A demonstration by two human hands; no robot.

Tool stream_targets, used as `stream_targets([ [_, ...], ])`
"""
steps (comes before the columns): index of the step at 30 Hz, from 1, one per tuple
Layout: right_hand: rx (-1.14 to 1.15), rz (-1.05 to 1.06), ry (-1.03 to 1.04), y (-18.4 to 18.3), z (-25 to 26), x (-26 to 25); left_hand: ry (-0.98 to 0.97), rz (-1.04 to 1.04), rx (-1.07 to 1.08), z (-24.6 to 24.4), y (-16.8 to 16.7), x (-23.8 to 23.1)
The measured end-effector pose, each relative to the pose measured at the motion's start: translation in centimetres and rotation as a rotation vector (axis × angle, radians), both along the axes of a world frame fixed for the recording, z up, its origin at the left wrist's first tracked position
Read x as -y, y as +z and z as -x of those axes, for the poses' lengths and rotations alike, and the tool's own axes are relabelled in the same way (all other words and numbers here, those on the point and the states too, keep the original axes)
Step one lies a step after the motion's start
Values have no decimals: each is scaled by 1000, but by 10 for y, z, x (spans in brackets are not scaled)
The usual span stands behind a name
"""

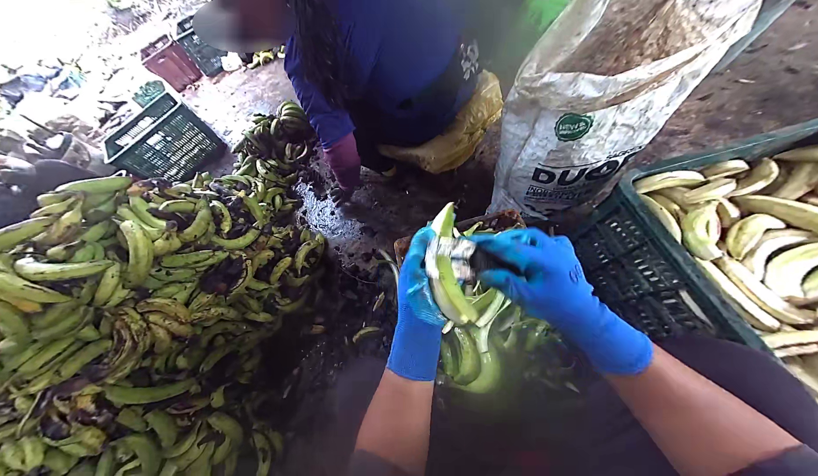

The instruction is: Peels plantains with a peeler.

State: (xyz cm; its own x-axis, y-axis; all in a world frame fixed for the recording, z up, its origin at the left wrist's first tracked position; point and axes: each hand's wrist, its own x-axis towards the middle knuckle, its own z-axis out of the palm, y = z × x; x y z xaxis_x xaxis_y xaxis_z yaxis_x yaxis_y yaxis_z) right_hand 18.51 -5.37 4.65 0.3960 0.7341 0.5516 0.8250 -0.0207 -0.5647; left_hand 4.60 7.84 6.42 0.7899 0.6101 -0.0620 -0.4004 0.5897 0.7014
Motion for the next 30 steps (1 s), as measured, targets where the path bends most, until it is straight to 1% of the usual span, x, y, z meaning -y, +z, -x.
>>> stream_targets([
  [1, -116, 46, -51, 0, -10, -4, 8, -27, -30, 0, 0, 5],
  [3, -420, 127, -142, -5, -33, -6, -54, 1, 9, 3, -5, 2],
  [5, -754, 43, -175, -12, -45, -5, -91, 44, 32, 9, -5, -11],
  [6, -874, -12, -124, -10, -41, -2, -83, 78, 32, 11, -5, -17],
  [7, -972, -49, -5, -4, -31, 2, -69, 108, 26, 12, -6, -21],
  [8, -1032, -41, 149, 3, -16, 8, -69, 95, 18, 11, -8, -22],
  [10, -1103, 58, 479, 11, 24, 20, -119, -66, -66, 10, -19, -8],
  [11, -1143, 111, 560, 15, 46, 27, -169, -152, -130, 12, -23, 5],
  [12, -1165, 148, 570, 18, 64, 37, -211, -191, -187, 18, -24, 22],
  [13, -1152, 146, 539, 20, 71, 49, -265, -216, -211, 22, -23, 35],
  [14, -1148, 93, 491, 21, 69, 64, -351, -250, -222, 22, -24, 42],
  [15, -1165, -8, 422, 21, 59, 83, -430, -303, -293, 20, -29, 48],
  [16, -1164, -129, 352, 21, 43, 107, -479, -421, -457, 20, -35, 59],
  [17, -1151, -245, 271, 23, 23, 137, -536, -639, -670, 25, -42, 72],
  [18, -1130, -354, 142, 25, 2, 172, -631, -930, -862, 35, -53, 85],
  [19, -1079, -415, -90, 30, -16, 210, -747, -1251, -1032, 46, -66, 98],
  [20, -988, -417, -341, 30, -34, 249, -836, -1514, -1169, 55, -77, 111],
  [21, -877, -406, -522, 20, -57, 291, -882, -1699, -1264, 61, -85, 123],
  [22, -796, -386, -719, 11, -76, 326, -910, -1805, -1338, 62, -90, 131],
  [23, -756, -348, -915, 4, -91, 353, -928, -1834, -1392, 60, -89, 133],
  [24, -759, -278, -1054, -2, -100, 374, -946, -1819, -1434, 57, -86, 134],
  [25, -781, -227, -1124, -7, -105, 386, -958, -1798, -1466, 54, -85, 133],
  [26, -807, -194, -1129, -11, -107, 390, -949, -1783, -1486, 54, -86, 132],
  [27, -850, -175, -1083, -15, -106, 386, -915, -1772, -1496, 55, -87, 130],
  [30, -1012, -115, -873, -36, -91, 352, -813, -1711, -1555, 57, -86, 123],
])
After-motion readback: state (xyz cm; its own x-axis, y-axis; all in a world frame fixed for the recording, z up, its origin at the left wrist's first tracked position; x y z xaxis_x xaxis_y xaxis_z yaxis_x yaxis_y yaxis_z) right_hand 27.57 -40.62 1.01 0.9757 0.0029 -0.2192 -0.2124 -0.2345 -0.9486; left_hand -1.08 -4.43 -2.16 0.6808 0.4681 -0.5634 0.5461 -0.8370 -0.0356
